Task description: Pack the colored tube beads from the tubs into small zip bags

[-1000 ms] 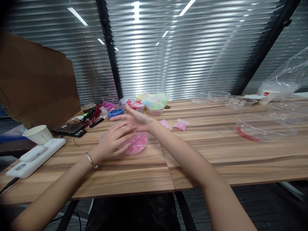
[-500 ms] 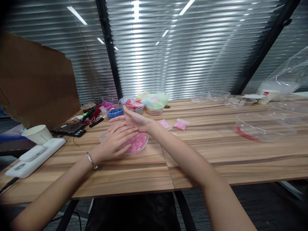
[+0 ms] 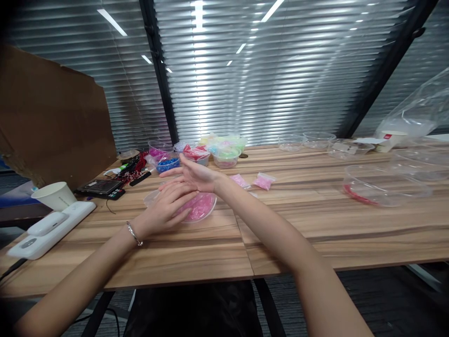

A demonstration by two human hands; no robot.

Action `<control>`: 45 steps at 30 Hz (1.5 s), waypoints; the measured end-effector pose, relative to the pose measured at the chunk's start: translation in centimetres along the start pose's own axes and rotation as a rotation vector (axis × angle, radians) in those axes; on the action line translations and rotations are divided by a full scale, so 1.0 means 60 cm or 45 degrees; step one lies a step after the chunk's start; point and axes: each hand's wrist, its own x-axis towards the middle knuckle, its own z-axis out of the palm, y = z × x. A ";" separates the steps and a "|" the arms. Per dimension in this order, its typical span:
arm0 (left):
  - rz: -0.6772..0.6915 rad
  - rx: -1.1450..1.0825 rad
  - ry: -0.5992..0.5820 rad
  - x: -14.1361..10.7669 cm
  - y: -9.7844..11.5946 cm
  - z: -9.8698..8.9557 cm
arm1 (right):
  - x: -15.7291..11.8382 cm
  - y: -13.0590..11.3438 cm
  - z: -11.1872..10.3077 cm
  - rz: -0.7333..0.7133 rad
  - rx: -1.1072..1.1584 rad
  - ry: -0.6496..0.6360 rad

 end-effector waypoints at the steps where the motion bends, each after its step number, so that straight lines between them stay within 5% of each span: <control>1: -0.001 -0.012 0.000 0.000 0.000 -0.001 | 0.000 0.000 0.000 0.002 0.004 0.002; 16: -0.114 0.064 0.023 -0.006 0.002 0.007 | -0.002 -0.001 0.008 0.020 -0.083 0.031; 30: -0.150 -0.160 0.139 -0.004 -0.006 0.002 | -0.012 -0.006 -0.027 0.045 -0.100 0.008; 45: -0.503 -0.286 0.605 -0.003 -0.008 -0.014 | -0.010 -0.002 -0.048 -0.056 -0.693 0.072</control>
